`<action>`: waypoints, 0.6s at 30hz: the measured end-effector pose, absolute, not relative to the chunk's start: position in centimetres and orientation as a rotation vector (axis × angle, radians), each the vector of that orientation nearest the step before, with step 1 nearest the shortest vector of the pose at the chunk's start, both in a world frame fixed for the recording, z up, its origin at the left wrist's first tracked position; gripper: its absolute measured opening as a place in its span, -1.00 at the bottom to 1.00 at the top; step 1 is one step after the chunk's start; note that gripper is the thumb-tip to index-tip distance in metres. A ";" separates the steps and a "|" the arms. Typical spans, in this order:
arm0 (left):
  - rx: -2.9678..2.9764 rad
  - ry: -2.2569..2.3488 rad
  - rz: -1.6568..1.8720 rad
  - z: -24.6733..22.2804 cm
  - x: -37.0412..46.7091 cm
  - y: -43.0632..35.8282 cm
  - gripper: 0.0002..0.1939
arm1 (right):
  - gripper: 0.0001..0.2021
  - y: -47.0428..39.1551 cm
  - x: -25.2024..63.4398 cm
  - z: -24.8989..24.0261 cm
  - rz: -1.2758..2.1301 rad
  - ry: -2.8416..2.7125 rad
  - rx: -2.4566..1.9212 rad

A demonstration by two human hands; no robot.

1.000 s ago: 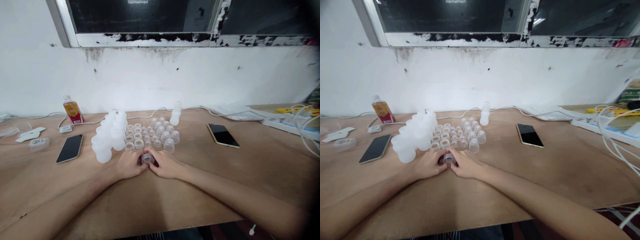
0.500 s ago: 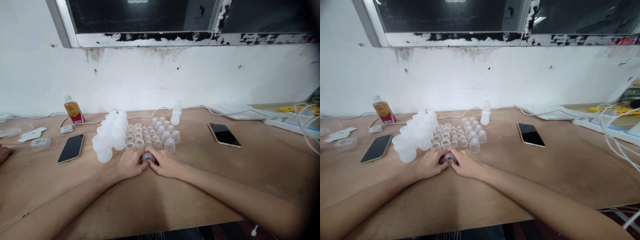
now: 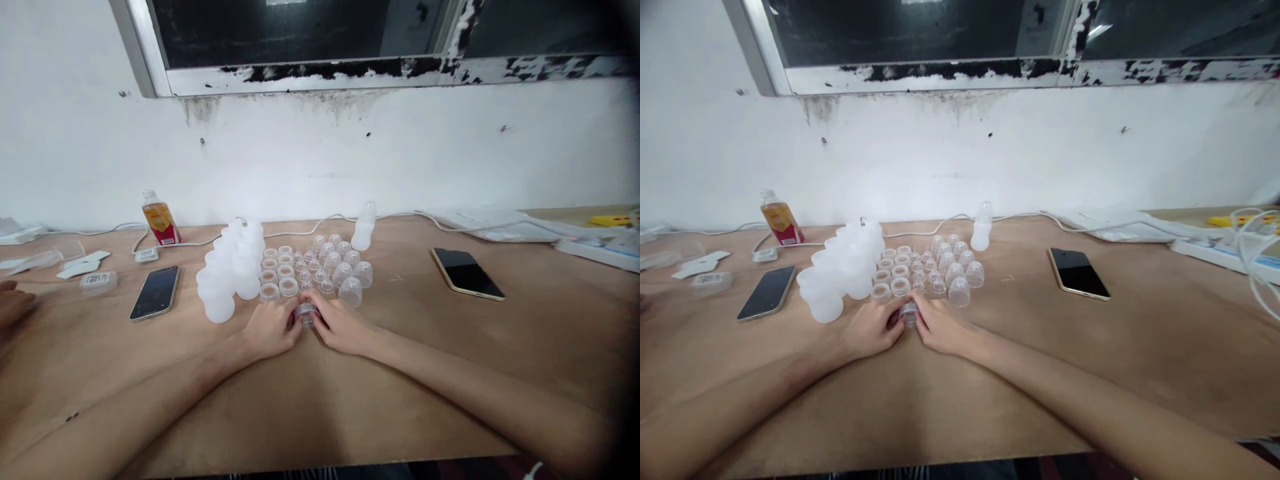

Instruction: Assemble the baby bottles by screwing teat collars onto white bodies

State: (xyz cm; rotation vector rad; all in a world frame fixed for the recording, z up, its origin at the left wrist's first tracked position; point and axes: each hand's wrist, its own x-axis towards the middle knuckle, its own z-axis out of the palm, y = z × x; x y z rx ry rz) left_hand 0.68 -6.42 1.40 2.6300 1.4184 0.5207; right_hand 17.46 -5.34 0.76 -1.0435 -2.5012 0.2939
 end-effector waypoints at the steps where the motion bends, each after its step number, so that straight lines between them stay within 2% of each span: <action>1: 2.630 1.423 0.525 1.4 0.7 -6.4 -0.85 | -0.71 -5.3 17.4 0.8 0.292 -2.499 -1.046; 18: 2.644 1.474 0.503 1.2 0.7 -6.1 -0.79 | -0.73 -5.4 17.1 0.6 0.245 -2.480 -1.099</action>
